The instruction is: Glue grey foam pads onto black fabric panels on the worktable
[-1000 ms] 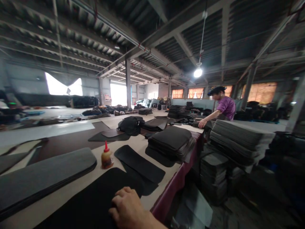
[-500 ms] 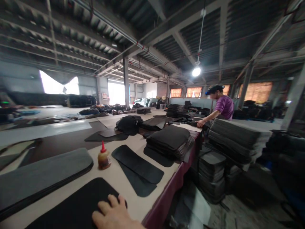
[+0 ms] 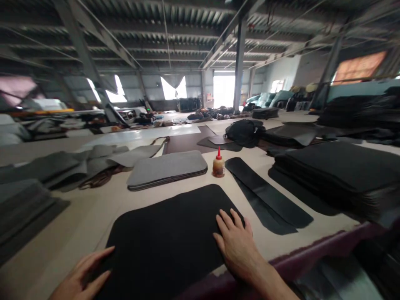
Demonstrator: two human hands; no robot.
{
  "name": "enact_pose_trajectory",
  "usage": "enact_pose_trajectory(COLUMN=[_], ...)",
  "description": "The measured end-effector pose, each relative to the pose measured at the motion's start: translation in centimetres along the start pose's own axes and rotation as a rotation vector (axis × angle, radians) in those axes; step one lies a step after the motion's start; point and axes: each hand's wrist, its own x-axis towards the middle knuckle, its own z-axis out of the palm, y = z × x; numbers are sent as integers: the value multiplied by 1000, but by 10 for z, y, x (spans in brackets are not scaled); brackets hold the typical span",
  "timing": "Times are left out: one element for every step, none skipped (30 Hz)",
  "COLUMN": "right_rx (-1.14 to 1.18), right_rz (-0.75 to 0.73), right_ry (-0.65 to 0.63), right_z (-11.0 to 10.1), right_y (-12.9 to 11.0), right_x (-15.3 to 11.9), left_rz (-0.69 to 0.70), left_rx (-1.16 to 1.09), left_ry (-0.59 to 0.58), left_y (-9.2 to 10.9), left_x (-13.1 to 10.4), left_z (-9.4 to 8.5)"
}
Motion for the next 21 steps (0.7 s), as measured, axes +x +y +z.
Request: enact_pose_trajectory(right_rx=[-27,-55,-81,-105,-125,-141,-153,-161,-167,-173,-180,-184,-185,-183,-179,-171,-159,-146,-134,-123,-114], right_rz=[3,13,24,35,43,48,47,40,33,30,28,25,20,17,10,0,-7,-13,-16,-12,-4], right_ry=[17,36,53,70,85,102,117,130,141,152,158,164,169,177,182,184,186,187,186,193,202], right_z=[3,6,9,12,15,17,18,19,20,21,21,22,23,23,24,24,24,24,23,23,23], right_y=[0,1,1,2,3,4,5,7,8,9,10,11,12,13,13,14,14,14,14,14,14], right_x=[-1,-3,-5,-7,-9,-10,-11,-12,-12,-12,-12,-12,-11,-11,-11,-11,-11,-11,-11,-11,-12], left_rz=[-12,-19,-20,-16,-11,-6,-5,-4,-5,-11,-19,-24,-26,-25,-23,-21,-17,-14,-6,12,43], left_rx=[-14,-27,-38,-45,-53,-63,-74,-87,-99,-110,-120,-125,-127,-128,-126,-121,-115,-107,-92,-68,-34], left_ry=[-19,-27,-25,-19,-17,-20,-24,-29,-34,-35,-36,-43,-49,-56,-65,-70,-69,-55,-29,10,60], left_y=[6,12,17,21,24,26,28,29,30,31,33,34,35,36,37,36,35,35,34,34,36], left_x=[0,1,3,4,6,7,9,11,12,14,15,16,17,18,18,19,19,18,16,13,9], left_z=[1,2,4,5,6,7,8,9,9,9,9,9,9,9,10,10,11,13,14,16,18])
